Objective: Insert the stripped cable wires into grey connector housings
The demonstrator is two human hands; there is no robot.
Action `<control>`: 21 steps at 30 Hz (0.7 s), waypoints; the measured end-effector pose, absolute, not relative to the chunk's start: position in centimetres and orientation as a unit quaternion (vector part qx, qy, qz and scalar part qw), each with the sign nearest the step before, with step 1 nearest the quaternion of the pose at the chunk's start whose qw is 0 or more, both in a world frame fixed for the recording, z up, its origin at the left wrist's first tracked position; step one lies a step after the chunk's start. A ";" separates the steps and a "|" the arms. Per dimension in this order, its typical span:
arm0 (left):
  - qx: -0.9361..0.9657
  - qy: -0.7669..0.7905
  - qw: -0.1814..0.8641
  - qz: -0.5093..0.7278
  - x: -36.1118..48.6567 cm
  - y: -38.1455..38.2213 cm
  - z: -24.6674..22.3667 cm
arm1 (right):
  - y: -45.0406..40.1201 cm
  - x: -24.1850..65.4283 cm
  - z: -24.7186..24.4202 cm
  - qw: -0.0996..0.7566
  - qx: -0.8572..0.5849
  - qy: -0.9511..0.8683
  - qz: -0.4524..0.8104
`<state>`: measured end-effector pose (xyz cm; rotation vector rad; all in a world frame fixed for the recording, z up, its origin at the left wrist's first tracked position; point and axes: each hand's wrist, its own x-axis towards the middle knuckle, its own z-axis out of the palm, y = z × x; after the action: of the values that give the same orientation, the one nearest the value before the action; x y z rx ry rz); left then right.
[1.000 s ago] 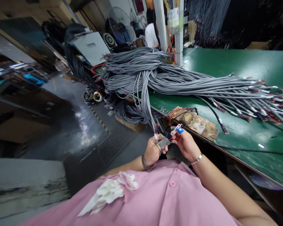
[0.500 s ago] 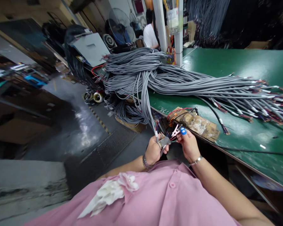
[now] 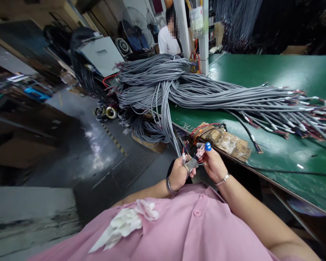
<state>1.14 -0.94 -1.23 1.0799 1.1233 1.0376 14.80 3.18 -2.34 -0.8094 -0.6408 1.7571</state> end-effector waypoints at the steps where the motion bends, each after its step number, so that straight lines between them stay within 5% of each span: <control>1: 0.467 0.483 0.592 0.445 1.1 -1.0 -1.3 | 3.1 14.7 -2.3 0.531 -0.342 -0.250 0.734; 5: 0.468 0.481 0.589 0.450 0.9 -1.2 -1.2 | 2.4 15.0 -2.1 0.533 -0.329 -0.228 0.745; 13: 0.520 0.485 0.567 0.415 -0.1 -2.3 -0.9 | 0.4 17.0 -2.0 0.373 -0.315 -0.329 0.809; 21: 0.573 0.459 0.584 0.347 -0.4 -2.0 -2.0 | -0.6 16.1 -1.3 0.407 -0.353 -0.457 0.708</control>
<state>-0.43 -2.01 -2.01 1.3369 1.0724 0.8096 16.07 -0.61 -1.30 -0.8892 -1.1533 1.7842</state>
